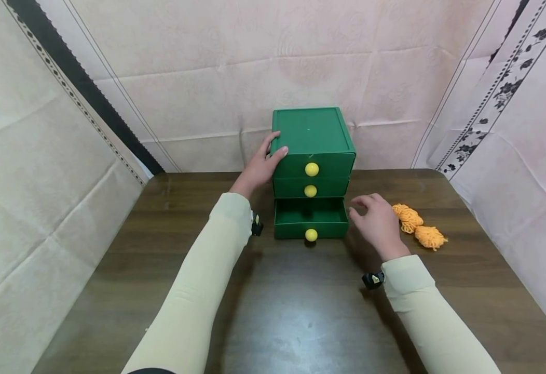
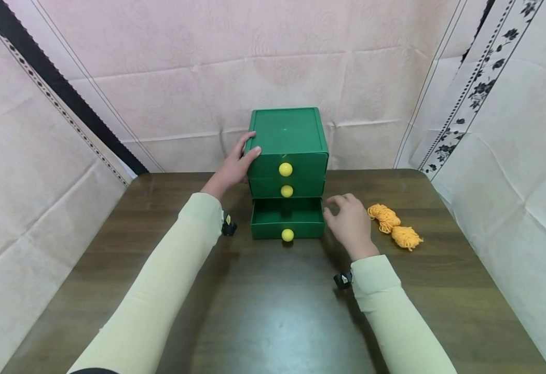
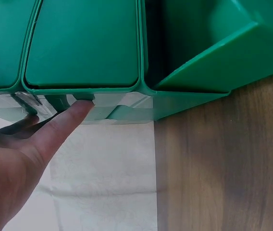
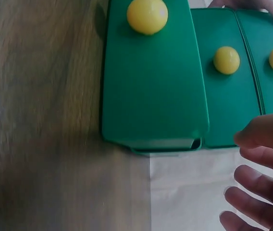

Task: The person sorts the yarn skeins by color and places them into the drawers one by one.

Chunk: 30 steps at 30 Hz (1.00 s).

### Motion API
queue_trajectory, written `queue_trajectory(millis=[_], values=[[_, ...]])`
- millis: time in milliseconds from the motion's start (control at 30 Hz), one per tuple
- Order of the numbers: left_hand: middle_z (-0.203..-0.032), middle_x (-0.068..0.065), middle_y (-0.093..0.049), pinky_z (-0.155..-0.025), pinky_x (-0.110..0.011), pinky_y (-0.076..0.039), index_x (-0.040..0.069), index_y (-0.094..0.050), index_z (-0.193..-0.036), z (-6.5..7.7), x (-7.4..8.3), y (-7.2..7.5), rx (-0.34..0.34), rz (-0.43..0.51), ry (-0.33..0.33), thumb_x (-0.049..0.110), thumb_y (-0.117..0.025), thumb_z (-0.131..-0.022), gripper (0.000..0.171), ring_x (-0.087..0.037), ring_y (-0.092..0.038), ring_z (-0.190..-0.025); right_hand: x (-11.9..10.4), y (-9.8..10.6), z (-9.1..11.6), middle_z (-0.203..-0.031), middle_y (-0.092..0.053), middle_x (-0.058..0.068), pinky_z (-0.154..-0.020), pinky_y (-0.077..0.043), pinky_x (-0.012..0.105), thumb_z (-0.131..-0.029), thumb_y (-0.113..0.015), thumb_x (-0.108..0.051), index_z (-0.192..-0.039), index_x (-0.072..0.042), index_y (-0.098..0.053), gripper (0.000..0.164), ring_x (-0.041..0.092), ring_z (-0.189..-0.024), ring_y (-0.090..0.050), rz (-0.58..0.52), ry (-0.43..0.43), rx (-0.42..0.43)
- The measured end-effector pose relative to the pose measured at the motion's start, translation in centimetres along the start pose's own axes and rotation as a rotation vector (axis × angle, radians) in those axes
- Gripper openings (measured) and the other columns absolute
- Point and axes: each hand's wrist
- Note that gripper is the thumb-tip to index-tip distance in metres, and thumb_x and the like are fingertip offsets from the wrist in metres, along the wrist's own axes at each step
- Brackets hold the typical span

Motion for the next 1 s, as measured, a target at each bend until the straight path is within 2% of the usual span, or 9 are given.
queue_trajectory(millis=[267,633,800,1000], values=[[-0.161,-0.009,-0.017,-0.104,-0.054,-0.041,0.044,-0.017,-0.152,0.2,0.3,0.0,-0.004,-0.023,-0.009,0.053,-0.048,-0.097,0.064,-0.036,-0.037,-0.139,1.2,0.8,-0.4,-0.124,-0.056,0.018,-0.088,-0.046,0.057,-0.092,-0.064,-0.022,-0.121,-0.007,-0.064,0.032,0.039,-0.108,-0.054,0.025,-0.036,-0.023],[-0.161,-0.010,-0.019,-0.106,-0.053,-0.039,0.048,-0.019,-0.150,0.0,0.1,0.0,0.003,-0.019,-0.007,0.056,-0.049,-0.096,0.063,-0.034,-0.038,-0.138,2.9,1.5,-0.6,-0.131,-0.049,0.024,-0.093,-0.042,0.062,-0.094,-0.063,-0.020,-0.126,-0.007,-0.061,0.035,0.044,-0.114,-0.047,0.062,-0.087,-0.058],[-0.161,-0.011,-0.019,-0.105,-0.054,-0.040,0.044,-0.018,-0.152,0.2,0.2,0.0,-0.002,-0.008,-0.015,0.053,-0.048,-0.097,0.063,-0.036,-0.038,-0.138,3.6,1.6,-0.7,-0.130,-0.049,0.025,-0.094,-0.040,0.062,-0.093,-0.063,-0.019,-0.126,-0.006,-0.060,0.036,0.045,-0.115,-0.046,0.072,-0.090,-0.055],[-0.161,-0.010,-0.019,-0.105,-0.054,-0.040,0.044,-0.017,-0.152,0.2,0.2,-0.1,0.004,-0.030,-0.018,0.055,-0.047,-0.097,0.064,-0.036,-0.038,-0.138,4.6,1.6,-0.8,-0.130,-0.048,0.027,-0.094,-0.039,0.063,-0.092,-0.063,-0.017,-0.126,-0.005,-0.060,0.037,0.047,-0.115,-0.046,0.096,-0.091,-0.060]])
Point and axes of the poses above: each hand's wrist, its own z-axis away from the middle knuckle, its own y-axis out of the back of the hand, x = y × z
